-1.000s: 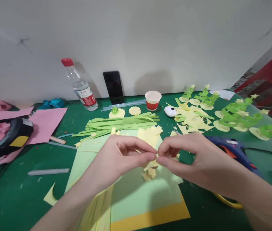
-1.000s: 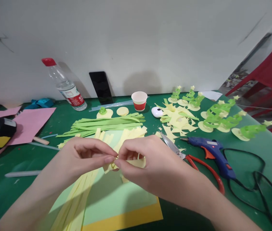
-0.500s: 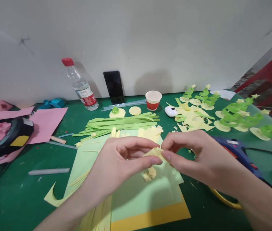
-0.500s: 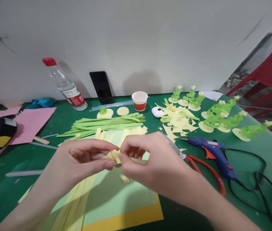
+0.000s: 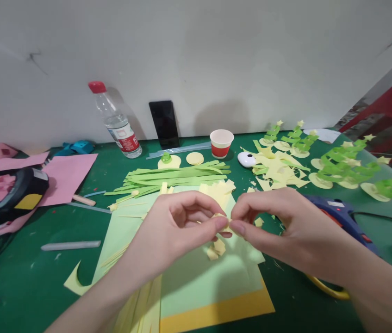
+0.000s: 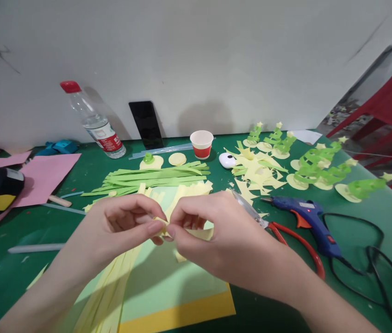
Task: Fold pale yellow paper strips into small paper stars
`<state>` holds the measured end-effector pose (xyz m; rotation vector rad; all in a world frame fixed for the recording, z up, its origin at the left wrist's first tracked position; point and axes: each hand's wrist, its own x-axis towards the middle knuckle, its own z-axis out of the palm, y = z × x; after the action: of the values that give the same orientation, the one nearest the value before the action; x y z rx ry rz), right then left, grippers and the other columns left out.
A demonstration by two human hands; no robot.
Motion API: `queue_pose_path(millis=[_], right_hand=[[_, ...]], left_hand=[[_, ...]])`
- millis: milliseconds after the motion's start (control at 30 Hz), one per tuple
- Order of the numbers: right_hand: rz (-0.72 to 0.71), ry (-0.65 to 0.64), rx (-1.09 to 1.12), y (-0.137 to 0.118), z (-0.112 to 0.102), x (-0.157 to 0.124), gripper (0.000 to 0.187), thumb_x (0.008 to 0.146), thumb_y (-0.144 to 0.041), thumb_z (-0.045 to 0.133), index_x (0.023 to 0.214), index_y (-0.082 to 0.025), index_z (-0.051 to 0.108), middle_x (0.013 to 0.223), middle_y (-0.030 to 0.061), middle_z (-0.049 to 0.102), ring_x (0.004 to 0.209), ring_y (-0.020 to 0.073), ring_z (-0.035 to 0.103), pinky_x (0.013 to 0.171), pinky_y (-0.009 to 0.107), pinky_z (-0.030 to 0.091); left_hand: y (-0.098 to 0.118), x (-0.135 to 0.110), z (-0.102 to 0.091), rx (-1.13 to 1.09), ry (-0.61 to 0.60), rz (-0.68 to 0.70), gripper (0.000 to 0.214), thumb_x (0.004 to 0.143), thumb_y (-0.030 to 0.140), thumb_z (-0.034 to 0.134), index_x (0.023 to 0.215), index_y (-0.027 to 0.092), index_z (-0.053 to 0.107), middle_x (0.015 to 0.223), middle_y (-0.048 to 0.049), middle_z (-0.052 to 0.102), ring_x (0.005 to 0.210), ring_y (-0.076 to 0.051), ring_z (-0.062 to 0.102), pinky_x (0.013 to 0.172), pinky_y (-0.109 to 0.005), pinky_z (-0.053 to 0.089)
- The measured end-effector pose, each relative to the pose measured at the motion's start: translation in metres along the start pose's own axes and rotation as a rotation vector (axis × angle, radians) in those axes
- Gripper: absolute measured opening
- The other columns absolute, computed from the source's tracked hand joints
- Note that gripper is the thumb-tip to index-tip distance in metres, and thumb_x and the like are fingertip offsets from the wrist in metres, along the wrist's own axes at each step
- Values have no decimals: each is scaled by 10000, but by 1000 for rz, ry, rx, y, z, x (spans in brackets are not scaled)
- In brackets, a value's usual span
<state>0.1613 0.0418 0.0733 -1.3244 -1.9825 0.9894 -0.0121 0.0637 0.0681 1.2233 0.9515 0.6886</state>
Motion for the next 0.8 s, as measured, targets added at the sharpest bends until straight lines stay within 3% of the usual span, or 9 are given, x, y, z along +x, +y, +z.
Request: queue_pose_path(millis=[200, 367, 633, 800], right_hand=[[-4, -17, -9, 0, -2, 0, 199, 776, -134, 530, 598, -194, 595, 558, -51, 589, 522, 64, 501, 486, 136, 389], [20, -64, 20, 0, -4, 1, 216, 779, -127, 536, 587, -201, 605, 550, -47, 581, 517, 76, 499, 493, 154, 395], [33, -210, 96, 3, -6, 2, 218, 870, -234, 488, 742, -217, 663, 697, -24, 643, 628, 94, 560, 527, 158, 426], [10, -207, 133, 3, -7, 3, 222, 864, -243, 485, 674, -193, 589, 648, -33, 616, 602, 83, 542, 526, 150, 415]], left_hand=[[0, 1, -5, -12, -58, -59, 84, 692, 126, 711, 661, 177, 651, 551, 48, 682, 560, -103, 678, 543, -148, 527], [3, 0, -5, 115, -50, 21, 77, 735, 177, 676, 660, 175, 664, 573, 33, 678, 562, -115, 671, 545, -171, 519], [4, -2, -1, 189, -42, 28, 90, 696, 153, 716, 639, 186, 655, 524, 59, 653, 489, -84, 613, 510, -158, 470], [8, -5, -2, 203, -72, 23, 104, 715, 158, 703, 759, 214, 628, 556, 77, 643, 540, -79, 611, 552, -151, 467]])
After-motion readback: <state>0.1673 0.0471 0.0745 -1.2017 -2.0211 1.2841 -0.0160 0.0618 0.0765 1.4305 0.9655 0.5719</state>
